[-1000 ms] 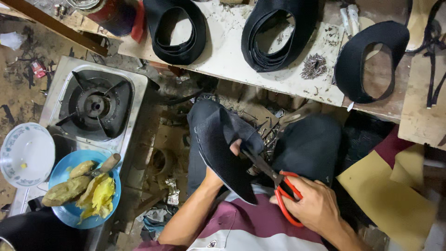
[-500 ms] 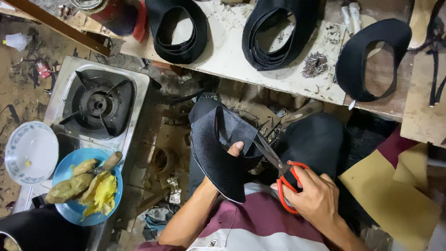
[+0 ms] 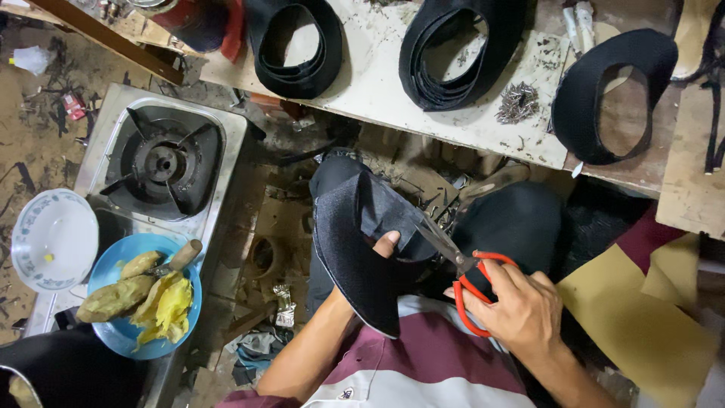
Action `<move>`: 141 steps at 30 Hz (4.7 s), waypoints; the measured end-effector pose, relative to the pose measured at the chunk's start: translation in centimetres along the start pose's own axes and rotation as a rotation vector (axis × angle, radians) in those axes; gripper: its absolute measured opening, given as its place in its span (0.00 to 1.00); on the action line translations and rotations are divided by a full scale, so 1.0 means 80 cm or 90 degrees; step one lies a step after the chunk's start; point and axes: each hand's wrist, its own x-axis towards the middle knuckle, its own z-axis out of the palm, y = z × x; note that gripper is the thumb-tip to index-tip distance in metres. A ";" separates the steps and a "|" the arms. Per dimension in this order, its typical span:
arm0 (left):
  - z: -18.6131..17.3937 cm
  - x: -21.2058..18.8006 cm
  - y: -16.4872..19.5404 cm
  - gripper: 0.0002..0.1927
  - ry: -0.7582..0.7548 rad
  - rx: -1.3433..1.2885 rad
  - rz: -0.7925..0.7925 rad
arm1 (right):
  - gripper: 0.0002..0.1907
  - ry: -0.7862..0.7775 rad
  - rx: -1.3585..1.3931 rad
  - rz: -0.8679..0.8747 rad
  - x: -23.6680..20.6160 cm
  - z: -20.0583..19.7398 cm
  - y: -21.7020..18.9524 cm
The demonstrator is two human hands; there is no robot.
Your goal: The person sits on the floor and trims the edges of black foam shoe upper components with red-handled scissors, rotating each piece to cut along its contour. Finished pieces are placed on the workbench alongside other completed uppers.
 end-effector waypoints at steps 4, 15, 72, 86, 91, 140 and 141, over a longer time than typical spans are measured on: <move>0.003 -0.001 0.000 0.15 -0.021 0.034 -0.054 | 0.33 0.013 -0.015 -0.028 0.007 -0.003 0.002; -0.005 0.002 0.001 0.17 -0.084 0.054 0.039 | 0.32 -0.028 -0.018 -0.083 0.025 -0.010 0.014; -0.005 -0.003 0.023 0.49 -0.062 0.047 0.222 | 0.28 -0.048 0.024 -0.107 0.028 0.004 0.026; -0.012 0.006 0.011 0.32 -0.049 -0.247 0.023 | 0.28 -0.031 0.077 -0.066 0.025 0.006 0.015; -0.004 0.018 0.004 0.29 0.001 -0.198 0.108 | 0.25 -0.058 0.030 -0.049 0.019 0.008 0.012; -0.008 0.001 -0.019 0.34 -0.066 -0.031 0.117 | 0.21 -0.072 0.102 -0.074 0.017 0.029 0.029; -0.010 0.005 -0.022 0.34 -0.076 -0.091 0.100 | 0.17 -0.085 0.195 -0.002 0.012 0.033 0.030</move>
